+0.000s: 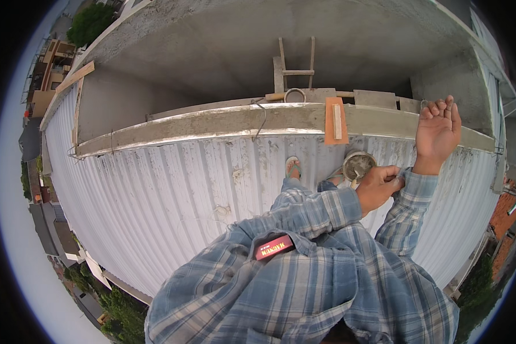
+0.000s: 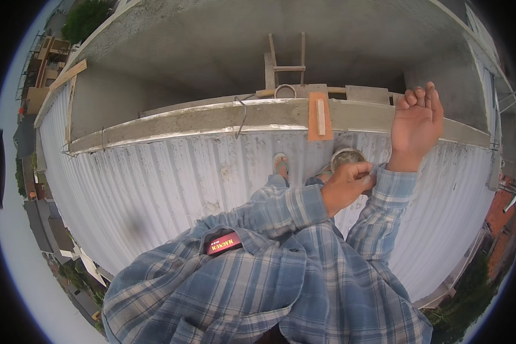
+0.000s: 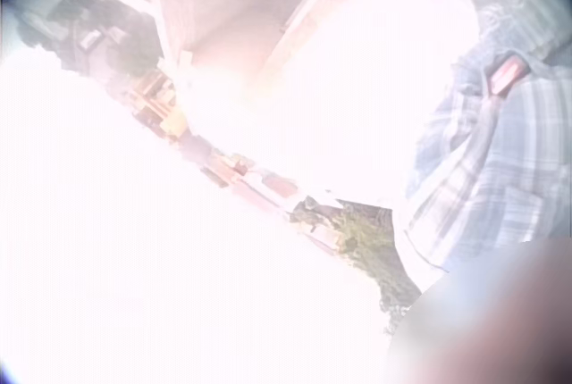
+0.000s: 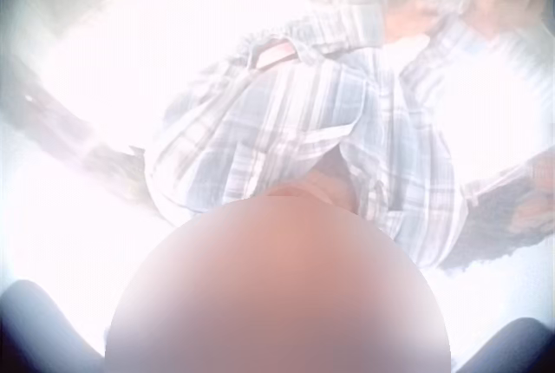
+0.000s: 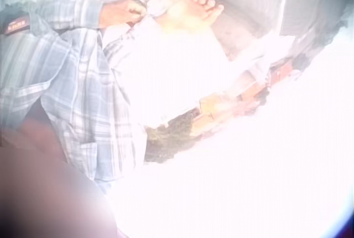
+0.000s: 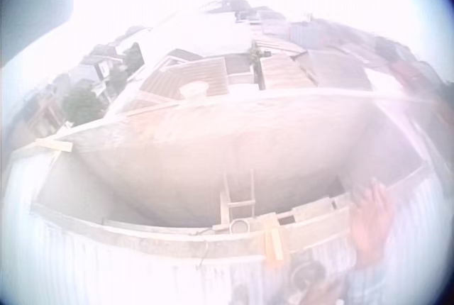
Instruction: The person scoops cement from a bucket using a trowel and applies it to a curved roof beam. They smooth the surface with a wooden float, repeatedly adding and leveling the material along the beam's length.
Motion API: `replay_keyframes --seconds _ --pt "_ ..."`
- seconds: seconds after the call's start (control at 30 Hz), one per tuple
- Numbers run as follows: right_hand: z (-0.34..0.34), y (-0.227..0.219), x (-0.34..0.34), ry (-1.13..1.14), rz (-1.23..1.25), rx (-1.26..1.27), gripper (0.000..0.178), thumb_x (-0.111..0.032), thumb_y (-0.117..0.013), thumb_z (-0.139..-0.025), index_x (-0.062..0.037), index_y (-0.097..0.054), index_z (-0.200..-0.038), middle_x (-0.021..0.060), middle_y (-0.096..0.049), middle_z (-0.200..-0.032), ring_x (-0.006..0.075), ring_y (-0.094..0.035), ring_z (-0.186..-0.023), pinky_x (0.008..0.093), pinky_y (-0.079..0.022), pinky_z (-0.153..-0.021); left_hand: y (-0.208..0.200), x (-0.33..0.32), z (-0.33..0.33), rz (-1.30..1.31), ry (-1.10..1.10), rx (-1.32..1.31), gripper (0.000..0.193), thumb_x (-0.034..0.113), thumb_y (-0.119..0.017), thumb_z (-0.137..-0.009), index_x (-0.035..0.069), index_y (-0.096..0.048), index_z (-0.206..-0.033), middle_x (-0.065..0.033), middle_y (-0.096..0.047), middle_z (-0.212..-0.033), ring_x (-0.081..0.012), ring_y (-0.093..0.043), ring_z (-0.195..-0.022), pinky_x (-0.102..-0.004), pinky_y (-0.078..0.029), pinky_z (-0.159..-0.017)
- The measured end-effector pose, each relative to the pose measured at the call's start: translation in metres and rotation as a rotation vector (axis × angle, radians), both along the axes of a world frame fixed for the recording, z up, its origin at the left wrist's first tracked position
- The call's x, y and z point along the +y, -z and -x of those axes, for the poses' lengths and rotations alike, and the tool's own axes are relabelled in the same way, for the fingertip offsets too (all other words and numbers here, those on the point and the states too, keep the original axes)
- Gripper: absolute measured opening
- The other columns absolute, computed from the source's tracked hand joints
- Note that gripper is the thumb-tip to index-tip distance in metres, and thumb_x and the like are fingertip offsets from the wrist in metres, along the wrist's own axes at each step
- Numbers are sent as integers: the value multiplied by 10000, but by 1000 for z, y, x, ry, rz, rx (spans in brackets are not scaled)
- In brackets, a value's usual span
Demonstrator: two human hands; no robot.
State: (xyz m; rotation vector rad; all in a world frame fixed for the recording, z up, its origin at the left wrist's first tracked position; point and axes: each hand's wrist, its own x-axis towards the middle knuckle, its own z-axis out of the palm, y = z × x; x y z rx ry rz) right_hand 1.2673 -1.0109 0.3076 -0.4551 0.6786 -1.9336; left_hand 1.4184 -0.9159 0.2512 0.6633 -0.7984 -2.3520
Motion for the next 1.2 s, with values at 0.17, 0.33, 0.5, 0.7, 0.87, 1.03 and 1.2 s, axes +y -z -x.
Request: replay_keyframes --seconds 0.17,0.33,0.5,0.7,0.87,1.03,1.2 --pt "-22 -12 -15 54 -72 151 225 -178 -566 -940 -31 -542 -1108 55 -526 -876 161 -473 -773 298 -424 -685 -4 -1 -10 125 -127 -63 269 103 -526 -977 -38 -551 -1205 -58 -636 -1049 -102 -574 -967 -261 -471 -877" --pt "-30 -13 -16 -158 0 69 205 -152 -554 -942 -28 -535 -1104 59 -524 -878 169 -472 -780 309 -417 -700 5 -2 -17 -124 -46 247 264 208 -580 -980 6 -569 -1150 -37 -625 -1042 -105 -568 -989 -283 -465 -898" --pt "-32 -19 -16 -330 58 -100 182 -137 -519 -957 -19 -520 -1095 70 -518 -876 180 -466 -794 314 -407 -699 4 -1 -26 -385 96 287 322 297 -639 -946 30 -603 -1120 -38 -631 -1063 -135 -587 -1014 -329 -476 -918" --pt "-46 -24 -11 -432 30 -186 184 -116 -493 -960 -2 -506 -1104 71 -488 -882 180 -440 -783 313 -387 -695 5 -15 -49 -241 169 380 286 272 -626 -953 21 -635 -1091 -53 -642 -1070 -161 -598 -1047 -346 -482 -959" --pt "-64 -22 -4 -409 7 -212 163 -143 -494 -968 -28 -568 -1056 67 -544 -849 177 -481 -765 308 -423 -677 9 -15 -48 -144 191 225 260 179 -594 -965 -2 -627 -1148 -75 -656 -1103 -166 -629 -1007 -338 -511 -936" --pt "-102 -20 8 -182 -214 9 165 -190 -589 -915 -85 -559 -1038 13 -557 -784 125 -508 -694 270 -422 -621 17 -3 -64 -230 229 185 243 107 -598 -950 -8 -626 -1162 -85 -666 -1113 -182 -649 -1003 -339 -530 -908" --pt "-111 -11 13 -187 -270 167 145 -169 -627 -891 -87 -591 -1006 -5 -573 -752 87 -538 -617 232 -434 -575 24 1 -73 -320 182 256 251 58 -590 -935 -20 -611 -1172 -91 -666 -1118 -163 -644 -1010 -322 -531 -907"
